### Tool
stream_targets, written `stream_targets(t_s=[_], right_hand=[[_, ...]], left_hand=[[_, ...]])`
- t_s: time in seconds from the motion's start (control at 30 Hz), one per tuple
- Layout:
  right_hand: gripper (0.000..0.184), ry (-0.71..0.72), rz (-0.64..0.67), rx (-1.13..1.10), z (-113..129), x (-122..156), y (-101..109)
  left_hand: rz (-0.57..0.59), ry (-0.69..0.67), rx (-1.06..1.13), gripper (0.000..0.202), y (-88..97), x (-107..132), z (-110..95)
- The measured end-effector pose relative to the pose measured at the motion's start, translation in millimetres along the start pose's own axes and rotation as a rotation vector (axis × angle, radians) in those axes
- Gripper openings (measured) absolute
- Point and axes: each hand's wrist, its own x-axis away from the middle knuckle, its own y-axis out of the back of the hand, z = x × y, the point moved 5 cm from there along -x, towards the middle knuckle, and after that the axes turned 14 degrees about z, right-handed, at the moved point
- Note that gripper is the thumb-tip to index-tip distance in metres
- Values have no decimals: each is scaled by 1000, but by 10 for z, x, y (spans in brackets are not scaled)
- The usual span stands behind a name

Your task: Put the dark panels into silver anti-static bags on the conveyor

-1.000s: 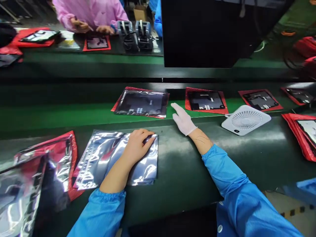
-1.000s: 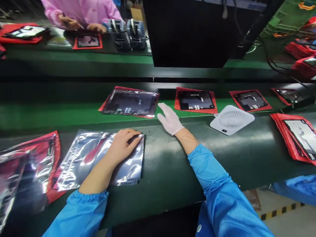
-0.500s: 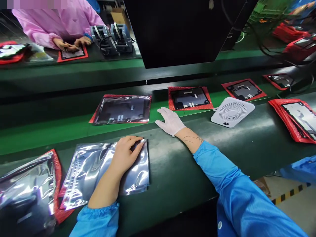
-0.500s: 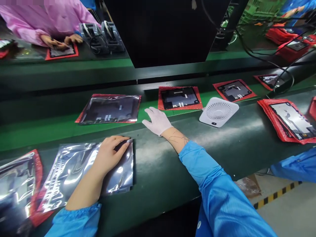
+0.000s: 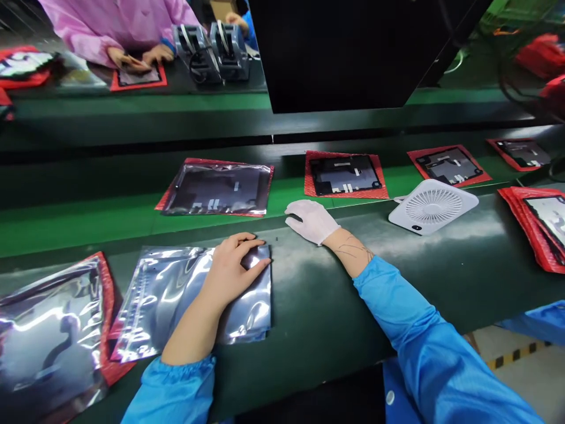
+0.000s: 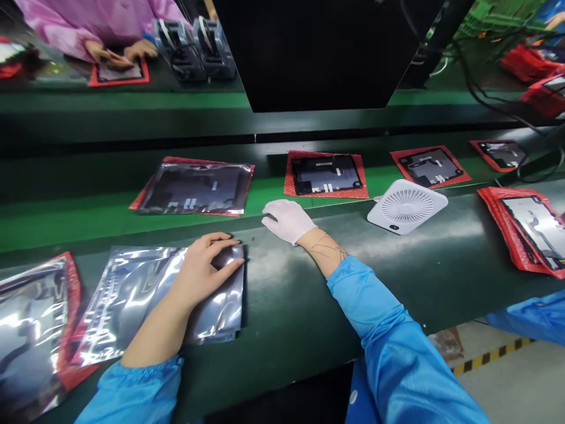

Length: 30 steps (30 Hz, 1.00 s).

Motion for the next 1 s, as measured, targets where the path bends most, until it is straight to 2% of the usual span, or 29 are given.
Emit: stream_targets(t_s=[0.13, 0.33, 0.43, 0.5, 0.63, 0.73, 0.83, 1.0], right_hand=[[19, 8, -20, -30, -23, -6, -10], [24, 27, -190, -123, -82, 38, 89], [25, -31, -224, -159, -174, 48, 154], [28, -160, -271, -174, -318, 76, 260], [42, -612, -443, -196, -794, 325, 603], [47, -849, -448, -169, -1090, 570, 793], [48, -961, -391, -142, -1248, 712, 841], [54, -963, -375, -121, -1281, 697, 782]], left_hand=[[-5, -2, 34, 29, 3, -17, 26], [13, 14, 32, 22, 11, -31, 17], [-8, 49, 58, 21, 27, -18, 12], [-37, 51, 66, 26, 52, -2, 0], [-56, 3, 8, 25, 94, 25, -47], [-72, -18, -25, 26, 103, 30, -44], [-72, -30, -70, 30, 85, 21, -24], [-86, -37, -104, 28, 81, 22, -19]])
